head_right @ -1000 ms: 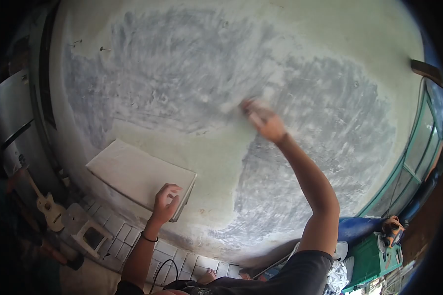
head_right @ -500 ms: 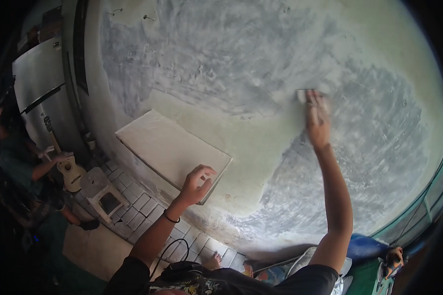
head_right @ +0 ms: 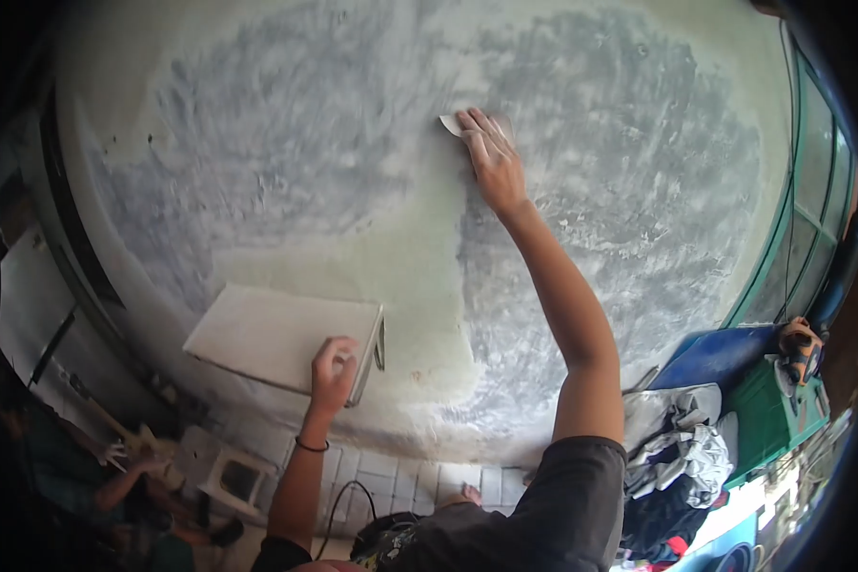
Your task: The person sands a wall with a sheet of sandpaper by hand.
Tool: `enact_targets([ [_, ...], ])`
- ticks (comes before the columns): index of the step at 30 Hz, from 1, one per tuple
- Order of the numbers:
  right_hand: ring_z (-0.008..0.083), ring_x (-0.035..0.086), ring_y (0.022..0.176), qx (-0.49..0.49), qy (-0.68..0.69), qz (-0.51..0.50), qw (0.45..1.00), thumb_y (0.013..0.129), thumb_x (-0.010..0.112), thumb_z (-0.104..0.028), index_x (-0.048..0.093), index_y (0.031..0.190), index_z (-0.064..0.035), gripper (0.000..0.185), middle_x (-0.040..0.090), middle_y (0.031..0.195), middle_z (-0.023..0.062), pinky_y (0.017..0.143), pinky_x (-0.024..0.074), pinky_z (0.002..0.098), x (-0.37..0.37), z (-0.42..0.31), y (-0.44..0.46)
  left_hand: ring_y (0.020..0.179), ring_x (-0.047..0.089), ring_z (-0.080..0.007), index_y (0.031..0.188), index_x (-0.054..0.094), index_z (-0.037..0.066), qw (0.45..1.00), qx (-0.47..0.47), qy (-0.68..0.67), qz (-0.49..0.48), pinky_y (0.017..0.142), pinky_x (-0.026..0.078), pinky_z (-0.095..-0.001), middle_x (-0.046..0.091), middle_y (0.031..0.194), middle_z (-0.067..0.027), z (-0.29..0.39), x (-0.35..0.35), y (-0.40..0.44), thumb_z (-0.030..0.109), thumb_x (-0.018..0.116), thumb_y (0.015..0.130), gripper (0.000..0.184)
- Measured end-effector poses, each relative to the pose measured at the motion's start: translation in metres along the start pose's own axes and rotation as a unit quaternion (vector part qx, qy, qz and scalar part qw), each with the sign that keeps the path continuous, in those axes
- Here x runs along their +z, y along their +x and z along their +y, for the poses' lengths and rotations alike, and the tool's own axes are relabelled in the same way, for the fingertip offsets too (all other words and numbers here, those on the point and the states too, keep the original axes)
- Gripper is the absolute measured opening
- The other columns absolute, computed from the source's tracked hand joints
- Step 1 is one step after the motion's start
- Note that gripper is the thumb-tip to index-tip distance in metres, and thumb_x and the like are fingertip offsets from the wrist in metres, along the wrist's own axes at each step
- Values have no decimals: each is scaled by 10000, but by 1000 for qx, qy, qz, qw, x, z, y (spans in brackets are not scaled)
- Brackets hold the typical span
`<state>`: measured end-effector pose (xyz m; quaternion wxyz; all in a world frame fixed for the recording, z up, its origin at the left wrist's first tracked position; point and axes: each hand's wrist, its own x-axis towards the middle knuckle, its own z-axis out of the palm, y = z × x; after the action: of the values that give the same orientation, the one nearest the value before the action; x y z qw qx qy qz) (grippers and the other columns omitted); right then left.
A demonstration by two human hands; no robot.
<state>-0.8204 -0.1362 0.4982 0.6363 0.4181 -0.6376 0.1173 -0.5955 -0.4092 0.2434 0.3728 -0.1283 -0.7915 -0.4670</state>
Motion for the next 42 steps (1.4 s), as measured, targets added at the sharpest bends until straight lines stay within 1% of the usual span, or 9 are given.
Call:
enact_targets([
  [2,336,551,1320,59,-44,84,994,841,552,78,589,1297,4,464,592,1410,155,1120,433,464,13,-11,-5,913,640,-234,1069,653,48,1000,3,2,-7,726,498,-331,668,1046,-87,0,-2,0,4,600,834,245],
  [8,365,574,1291,-28,53,-10,998,846,562,64,600,1278,11,437,621,1358,190,1100,443,486,39,-43,-29,911,636,-219,1079,659,51,1000,-14,-23,-8,717,507,-326,673,1067,-84,-6,2,-1,1,602,839,252],
  [12,344,563,1311,106,-33,89,990,819,566,67,590,1278,31,461,618,1371,171,1107,448,489,33,-31,-22,908,636,-229,1082,657,47,1000,-9,-13,-13,711,509,-326,673,1063,-94,-2,-1,3,3,604,841,251],
  [15,331,524,1356,21,9,-13,1000,759,565,104,600,1102,13,356,592,1408,161,1142,418,483,37,-54,-34,908,639,-233,1084,657,49,999,-19,-27,6,711,507,-333,671,1053,-97,-3,1,-2,9,606,846,246],
  [18,334,514,1365,55,21,26,998,752,562,110,585,1012,6,281,594,1406,160,1148,415,486,15,-24,-23,913,638,-232,1087,656,49,1000,-12,-20,-7,715,504,-335,670,1056,-94,-2,-1,-1,8,603,846,250],
  [30,305,521,1357,65,-20,34,997,754,530,132,594,1221,1,489,596,1403,138,1158,408,486,31,-48,-33,931,617,-185,1078,651,44,1000,-12,-23,-3,731,496,-310,659,1076,-70,-4,-2,1,2,576,852,241],
  [34,290,502,1380,18,-4,-55,998,735,548,146,581,1288,4,572,576,1435,123,1163,404,488,4,-32,-28,927,622,-194,1077,651,45,999,-26,-23,-5,736,501,-322,662,1071,-71,1,-2,0,7,584,846,243],
  [38,305,487,1391,66,-33,29,997,691,571,167,576,1316,7,645,560,1456,124,1166,400,485,17,-28,-27,926,628,-200,1079,652,47,1000,-18,-17,1,739,504,-326,664,1070,-74,0,-2,2,7,589,842,249],
  [42,318,526,1352,-21,34,-75,996,694,554,146,592,1285,22,604,592,1411,135,1146,428,451,36,-62,-54,921,634,-242,1088,652,51,1000,-16,-18,4,721,512,-350,667,1062,-98,-2,-2,1,20,603,844,251],
])
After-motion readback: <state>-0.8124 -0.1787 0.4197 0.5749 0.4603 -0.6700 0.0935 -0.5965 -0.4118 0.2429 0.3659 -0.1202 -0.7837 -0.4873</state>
